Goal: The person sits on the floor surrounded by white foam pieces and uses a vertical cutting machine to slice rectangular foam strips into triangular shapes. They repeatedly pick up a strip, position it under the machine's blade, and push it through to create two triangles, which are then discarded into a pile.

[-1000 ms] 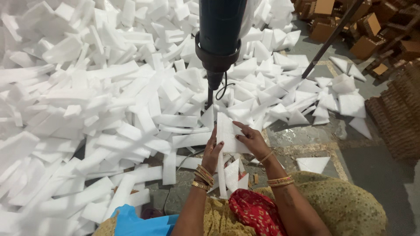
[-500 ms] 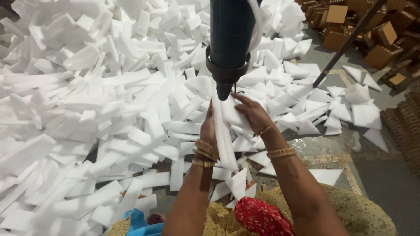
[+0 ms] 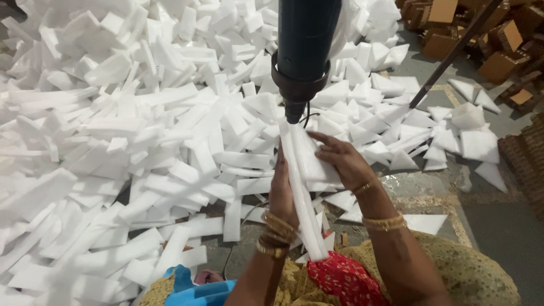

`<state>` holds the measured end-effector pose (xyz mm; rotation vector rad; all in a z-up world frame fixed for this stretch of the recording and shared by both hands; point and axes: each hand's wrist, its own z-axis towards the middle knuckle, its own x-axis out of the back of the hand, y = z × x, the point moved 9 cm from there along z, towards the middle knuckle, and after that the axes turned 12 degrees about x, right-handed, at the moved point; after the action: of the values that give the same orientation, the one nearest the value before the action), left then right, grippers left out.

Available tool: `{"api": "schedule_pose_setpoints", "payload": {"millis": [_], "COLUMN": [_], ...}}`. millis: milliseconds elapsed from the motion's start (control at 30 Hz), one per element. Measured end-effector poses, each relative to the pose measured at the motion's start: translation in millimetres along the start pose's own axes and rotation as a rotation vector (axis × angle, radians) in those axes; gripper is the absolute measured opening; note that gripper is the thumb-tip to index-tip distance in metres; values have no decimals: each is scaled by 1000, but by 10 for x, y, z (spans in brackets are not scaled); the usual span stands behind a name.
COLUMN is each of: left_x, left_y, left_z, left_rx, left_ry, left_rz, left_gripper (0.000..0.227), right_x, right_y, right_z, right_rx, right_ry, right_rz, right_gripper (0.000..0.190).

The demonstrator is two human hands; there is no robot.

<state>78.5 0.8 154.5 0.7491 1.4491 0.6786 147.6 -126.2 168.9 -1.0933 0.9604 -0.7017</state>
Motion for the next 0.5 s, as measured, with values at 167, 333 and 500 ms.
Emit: {"api": "schedule_pose_setpoints", "payload": {"millis": [167, 333, 500], "left_x": [40, 275, 428], "left_y": [-160, -443, -504], "left_z": [-322, -333, -359], "left_rx": [17, 49, 62], "left_ry": [111, 201, 269], "left_rz": [119, 298, 524], "left_gripper": [58, 60, 56], "right_x": [51, 155, 66], "right_y": [-84, -61, -13], "right_z": [-338, -476, -507], "right_rx": [9, 64, 33], "right_ry": [40, 11, 15], "right_rz": [-274, -568, -657], "right_gripper": [57, 58, 57]}}
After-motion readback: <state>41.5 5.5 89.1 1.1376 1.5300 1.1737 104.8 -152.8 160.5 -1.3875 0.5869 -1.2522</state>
